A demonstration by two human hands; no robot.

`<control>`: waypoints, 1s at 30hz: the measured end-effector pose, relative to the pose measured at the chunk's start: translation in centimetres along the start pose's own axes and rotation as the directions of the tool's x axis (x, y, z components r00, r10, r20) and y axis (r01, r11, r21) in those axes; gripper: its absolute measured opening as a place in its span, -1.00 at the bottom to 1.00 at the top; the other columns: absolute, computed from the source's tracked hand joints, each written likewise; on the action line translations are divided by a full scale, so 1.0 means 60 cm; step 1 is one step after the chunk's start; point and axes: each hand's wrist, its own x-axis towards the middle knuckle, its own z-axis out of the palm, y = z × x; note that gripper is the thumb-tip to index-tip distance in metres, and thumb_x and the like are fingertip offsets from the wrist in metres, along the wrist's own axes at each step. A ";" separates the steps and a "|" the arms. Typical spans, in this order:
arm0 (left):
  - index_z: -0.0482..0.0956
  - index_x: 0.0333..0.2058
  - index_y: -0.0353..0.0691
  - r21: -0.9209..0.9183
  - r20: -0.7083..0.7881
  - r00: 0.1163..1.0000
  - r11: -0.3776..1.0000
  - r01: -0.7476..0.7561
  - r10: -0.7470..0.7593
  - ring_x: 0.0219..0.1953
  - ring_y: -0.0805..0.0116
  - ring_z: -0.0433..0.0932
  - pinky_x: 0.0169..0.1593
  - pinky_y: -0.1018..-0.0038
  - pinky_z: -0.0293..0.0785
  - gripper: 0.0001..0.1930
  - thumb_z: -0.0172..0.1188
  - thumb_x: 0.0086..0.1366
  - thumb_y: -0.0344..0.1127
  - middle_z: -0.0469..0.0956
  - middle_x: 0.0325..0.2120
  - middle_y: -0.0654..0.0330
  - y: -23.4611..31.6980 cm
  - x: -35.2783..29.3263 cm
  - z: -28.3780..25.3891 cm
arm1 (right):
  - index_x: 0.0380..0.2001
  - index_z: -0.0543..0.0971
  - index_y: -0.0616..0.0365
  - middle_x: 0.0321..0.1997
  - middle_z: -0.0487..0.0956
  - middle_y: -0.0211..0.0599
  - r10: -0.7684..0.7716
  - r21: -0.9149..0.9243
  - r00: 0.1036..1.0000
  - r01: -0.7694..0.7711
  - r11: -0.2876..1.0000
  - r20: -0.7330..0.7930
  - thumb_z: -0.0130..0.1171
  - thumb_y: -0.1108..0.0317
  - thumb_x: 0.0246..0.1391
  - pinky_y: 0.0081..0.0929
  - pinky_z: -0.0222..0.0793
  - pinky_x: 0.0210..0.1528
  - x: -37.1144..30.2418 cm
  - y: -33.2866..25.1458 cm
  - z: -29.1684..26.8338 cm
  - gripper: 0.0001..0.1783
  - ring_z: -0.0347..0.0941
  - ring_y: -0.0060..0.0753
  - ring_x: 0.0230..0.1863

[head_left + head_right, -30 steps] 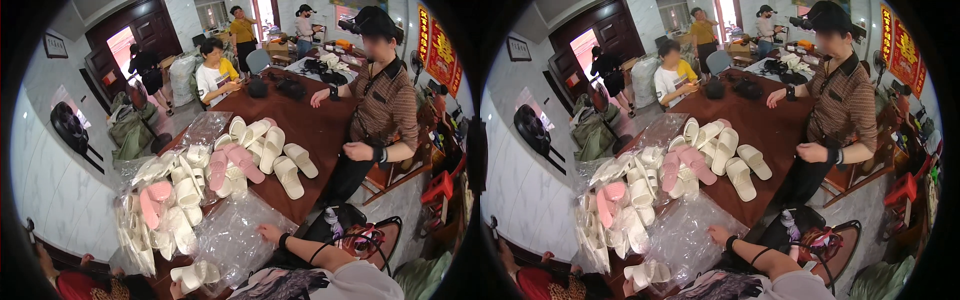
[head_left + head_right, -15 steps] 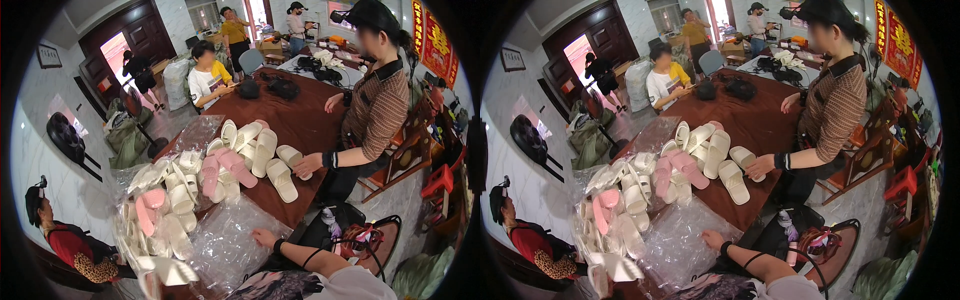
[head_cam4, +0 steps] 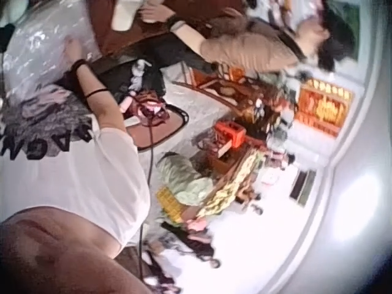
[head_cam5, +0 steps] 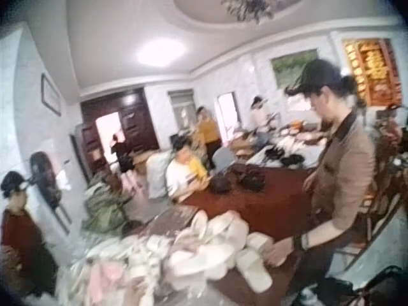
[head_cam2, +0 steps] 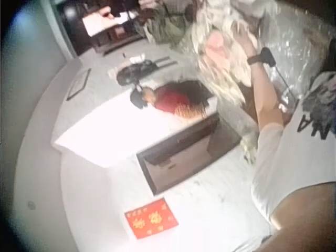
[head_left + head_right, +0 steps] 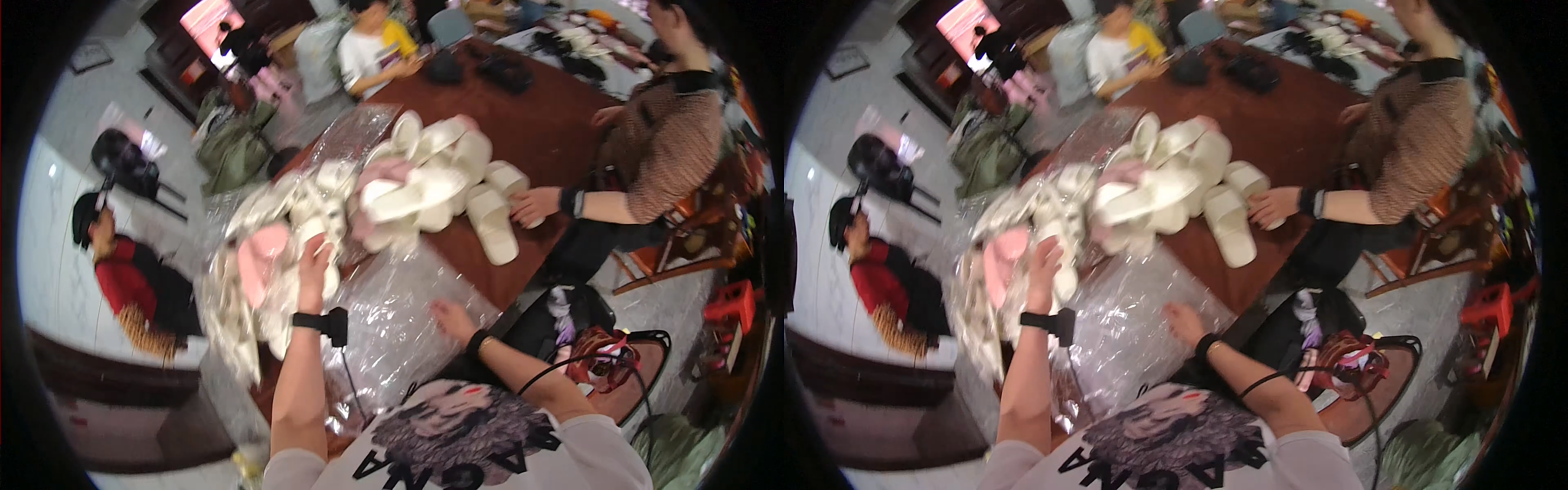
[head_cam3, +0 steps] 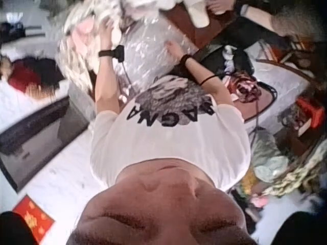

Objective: Inspecting and placing various sandals and slides into clear plastic bags.

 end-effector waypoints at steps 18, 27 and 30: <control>0.55 -0.37 -0.31 -0.070 0.368 0.899 0.957 0.281 -0.237 -0.56 0.47 0.57 -0.47 0.54 0.52 -0.84 0.12 0.31 -0.33 0.52 -0.58 0.21 -0.104 -0.048 0.056 | -0.12 0.54 0.19 -0.41 0.49 -0.45 -0.235 -0.122 0.971 0.230 0.965 -0.030 0.11 0.39 0.18 -0.64 0.29 -0.38 -0.115 -0.060 -0.032 -0.79 0.35 -0.65 -0.42; 0.49 0.02 -0.14 0.232 0.027 0.992 0.965 -0.123 0.120 -0.07 0.23 0.51 -0.01 0.27 0.42 -0.65 0.19 0.27 -0.25 0.53 -0.16 0.06 -0.081 -0.081 0.071 | -0.26 0.53 0.21 -0.62 0.47 -0.41 -0.217 -0.181 0.955 0.181 0.967 -0.203 0.11 0.42 0.16 -0.61 0.27 -0.54 -0.115 -0.026 -0.091 -0.88 0.37 -0.67 -0.58; 0.29 0.24 0.09 0.658 0.287 0.939 0.673 -0.337 0.189 0.35 -0.02 0.04 0.29 -0.17 -0.06 -0.38 0.24 0.19 -0.16 0.13 0.32 0.11 -0.062 -0.186 0.057 | -0.25 0.50 0.20 -0.60 0.48 -0.38 -0.213 -0.287 0.948 0.141 0.947 -0.238 0.13 0.39 0.15 -0.58 0.28 -0.53 -0.113 -0.010 -0.112 -0.86 0.37 -0.64 -0.59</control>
